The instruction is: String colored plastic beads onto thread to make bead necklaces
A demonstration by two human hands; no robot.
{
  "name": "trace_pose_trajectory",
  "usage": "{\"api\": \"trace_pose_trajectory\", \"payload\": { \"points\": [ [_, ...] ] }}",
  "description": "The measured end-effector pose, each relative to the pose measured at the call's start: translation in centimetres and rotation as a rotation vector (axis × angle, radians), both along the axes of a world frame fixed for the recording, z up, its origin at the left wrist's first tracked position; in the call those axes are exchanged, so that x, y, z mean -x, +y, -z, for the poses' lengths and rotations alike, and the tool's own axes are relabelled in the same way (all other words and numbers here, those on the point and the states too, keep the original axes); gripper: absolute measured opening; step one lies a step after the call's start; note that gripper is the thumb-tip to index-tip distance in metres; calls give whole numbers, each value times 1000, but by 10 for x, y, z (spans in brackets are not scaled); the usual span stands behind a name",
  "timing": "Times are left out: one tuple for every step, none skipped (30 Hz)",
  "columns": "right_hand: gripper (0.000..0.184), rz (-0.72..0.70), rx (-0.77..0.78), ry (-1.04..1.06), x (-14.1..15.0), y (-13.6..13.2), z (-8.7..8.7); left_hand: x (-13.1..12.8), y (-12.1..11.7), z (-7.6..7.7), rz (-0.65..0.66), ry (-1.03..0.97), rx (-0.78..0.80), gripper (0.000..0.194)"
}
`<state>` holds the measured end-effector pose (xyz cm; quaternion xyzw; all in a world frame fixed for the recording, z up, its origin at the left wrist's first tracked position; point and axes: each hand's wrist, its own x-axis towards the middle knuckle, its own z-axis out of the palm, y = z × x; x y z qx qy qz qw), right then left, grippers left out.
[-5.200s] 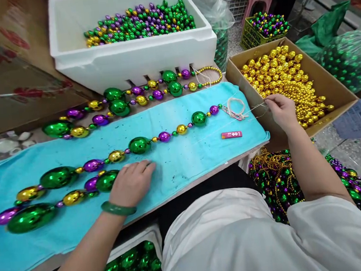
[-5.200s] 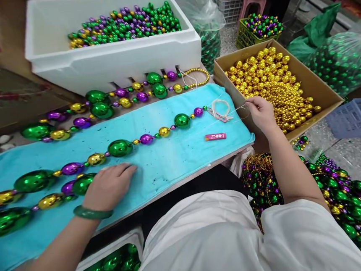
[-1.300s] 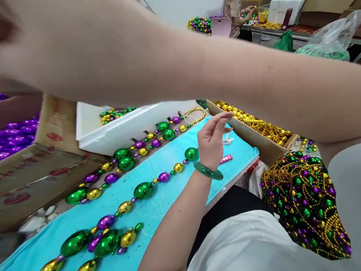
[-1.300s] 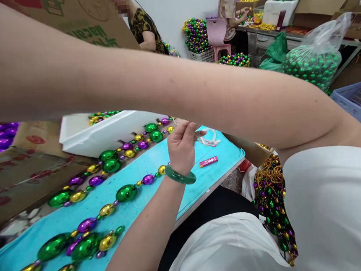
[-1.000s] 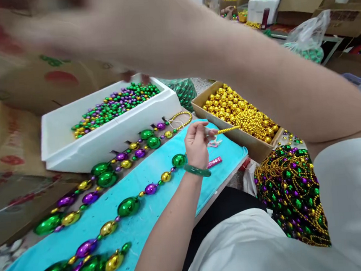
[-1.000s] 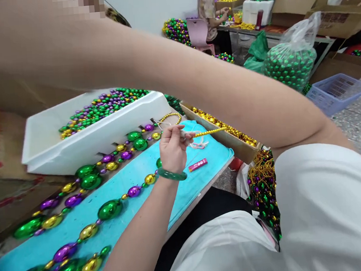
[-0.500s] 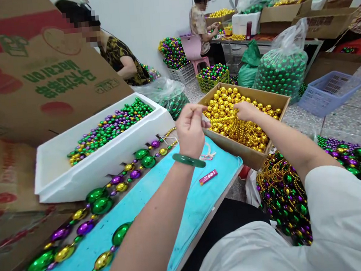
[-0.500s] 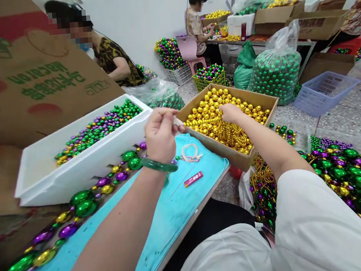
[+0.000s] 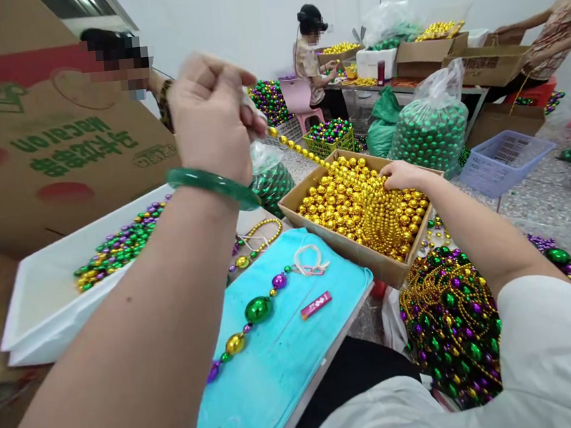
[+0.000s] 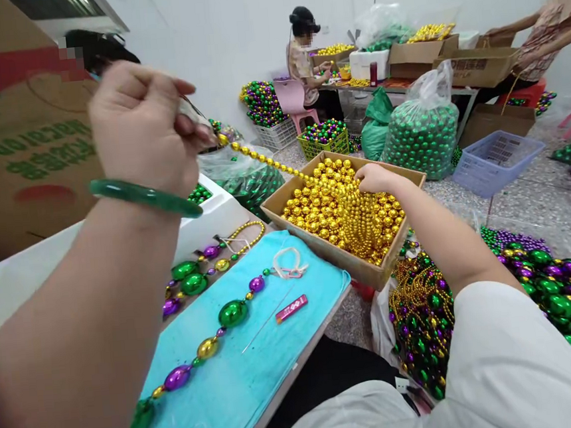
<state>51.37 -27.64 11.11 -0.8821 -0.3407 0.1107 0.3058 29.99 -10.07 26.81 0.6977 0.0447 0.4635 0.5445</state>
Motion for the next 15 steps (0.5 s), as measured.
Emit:
{"api": "trace_pose_trajectory", "payload": {
  "points": [
    [24, 29, -10, 78, 3, -1, 7, -4, 1, 10, -8, 53, 28, 22],
    [20, 58, -19, 141, 6, -1, 13, -8, 0, 20, -5, 103, 60, 22],
    [14, 82, -30, 185, 8, -1, 18, -11, -2, 31, 11, 142, 92, 22],
    [10, 97, -42, 212, 9, -1, 22, -12, -5, 41, 30, 167, 122, 21],
    [10, 104, -56, 234, 10, -1, 25, -14, -8, 50, 47, 181, 150, 21],
    [13, 111, -72, 260, 10, -1, 28, -15, -11, 59, 61, 190, 176, 19],
    [18, 117, -89, 287, 9, -1, 30, -16, -15, 66, 69, 198, 200, 18],
    [21, 121, -106, 312, 8, -1, 32, -17, -18, 74, 73, 206, 220, 17],
    [23, 123, -122, 334, 7, -2, 34, -19, -20, 81, 76, 213, 237, 17],
    [24, 125, -139, 351, 6, -2, 36, -20, -22, 88, 80, 218, 248, 16],
    [24, 127, -156, 361, 6, -3, 37, -22, -24, 95, 85, 225, 252, 16],
    [23, 130, -173, 364, 6, -3, 39, -24, -26, 102, 91, 230, 253, 16],
    [21, 135, -188, 362, 6, -4, 40, -26, -27, 109, 94, 231, 259, 15],
    [20, 142, -199, 355, 7, -4, 41, -27, -28, 114, 94, 227, 275, 14],
    [19, 150, -202, 346, 7, -4, 41, -29, -29, 119, 97, 220, 307, 14]
  ]
}}
